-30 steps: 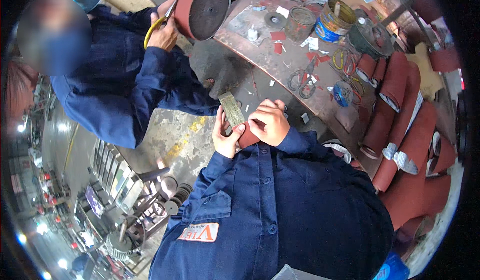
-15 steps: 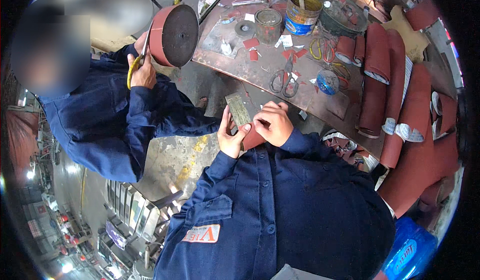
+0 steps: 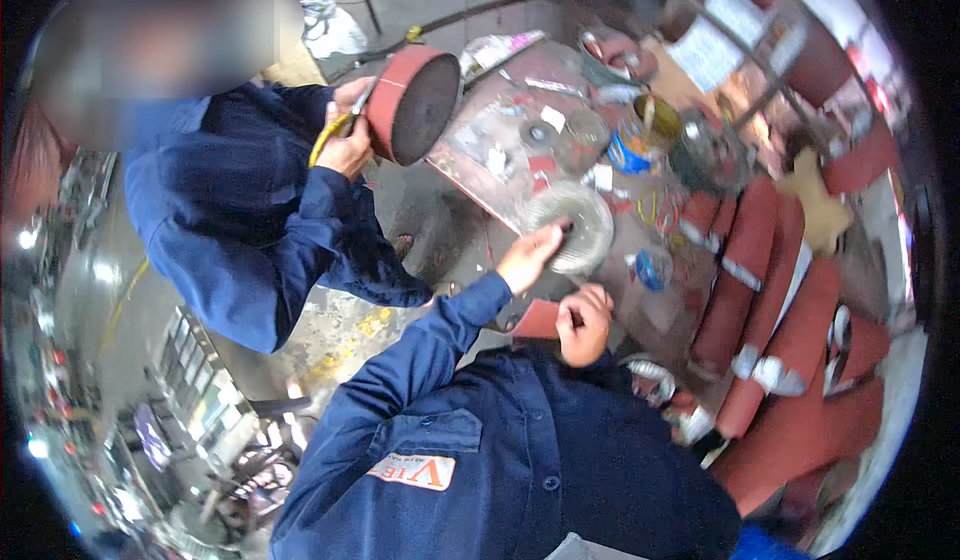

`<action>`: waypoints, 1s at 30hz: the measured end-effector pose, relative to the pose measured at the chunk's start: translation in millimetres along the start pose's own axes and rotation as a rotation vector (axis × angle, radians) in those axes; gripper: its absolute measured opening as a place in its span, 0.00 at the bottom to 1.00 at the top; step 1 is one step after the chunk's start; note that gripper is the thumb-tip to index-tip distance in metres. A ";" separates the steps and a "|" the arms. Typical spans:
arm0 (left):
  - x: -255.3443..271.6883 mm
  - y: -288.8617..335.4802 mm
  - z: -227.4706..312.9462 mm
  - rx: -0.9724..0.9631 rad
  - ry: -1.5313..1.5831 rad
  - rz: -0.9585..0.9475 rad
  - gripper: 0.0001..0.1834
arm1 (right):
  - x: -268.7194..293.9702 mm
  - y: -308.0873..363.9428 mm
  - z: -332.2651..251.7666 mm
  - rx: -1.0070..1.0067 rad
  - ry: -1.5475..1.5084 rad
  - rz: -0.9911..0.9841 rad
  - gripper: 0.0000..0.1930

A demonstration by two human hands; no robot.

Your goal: The person cuts sandpaper strips with scissors, rubs sandpaper sheets using a small grinding disc, and wraps a sandpaper strip around a ring before cutting it with scissors.

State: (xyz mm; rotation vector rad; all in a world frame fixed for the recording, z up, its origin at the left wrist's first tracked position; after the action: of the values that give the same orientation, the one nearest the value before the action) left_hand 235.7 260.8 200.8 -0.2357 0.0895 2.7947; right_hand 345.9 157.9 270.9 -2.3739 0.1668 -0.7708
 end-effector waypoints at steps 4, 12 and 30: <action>-8.7 39.4 37.8 0.008 -0.639 -0.095 0.20 | -3.5 5.2 11.3 -0.044 0.011 -0.035 0.03; 5.2 100.2 46.5 -0.318 -1.063 -0.091 0.09 | -52.0 -12.3 -20.7 0.118 -0.007 -0.332 0.04; 7.7 207.2 52.8 -0.755 -1.202 0.108 0.08 | -234.4 108.1 -2.0 -1.324 -1.315 -1.733 0.14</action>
State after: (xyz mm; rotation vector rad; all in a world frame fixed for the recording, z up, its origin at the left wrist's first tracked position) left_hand 151.5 72.8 258.5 1.2746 -1.2194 2.4374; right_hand 159.8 140.9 92.7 -2.9844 -2.8438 0.9148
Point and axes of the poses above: each hand's wrist, its own y-axis away from the middle knuckle, its own x-axis out of the back of the hand, z = x × y, the point moved 9 cm from there along -y, towards the middle knuckle, and after that the axes turned 2 degrees about x, right-handed, at the moved point
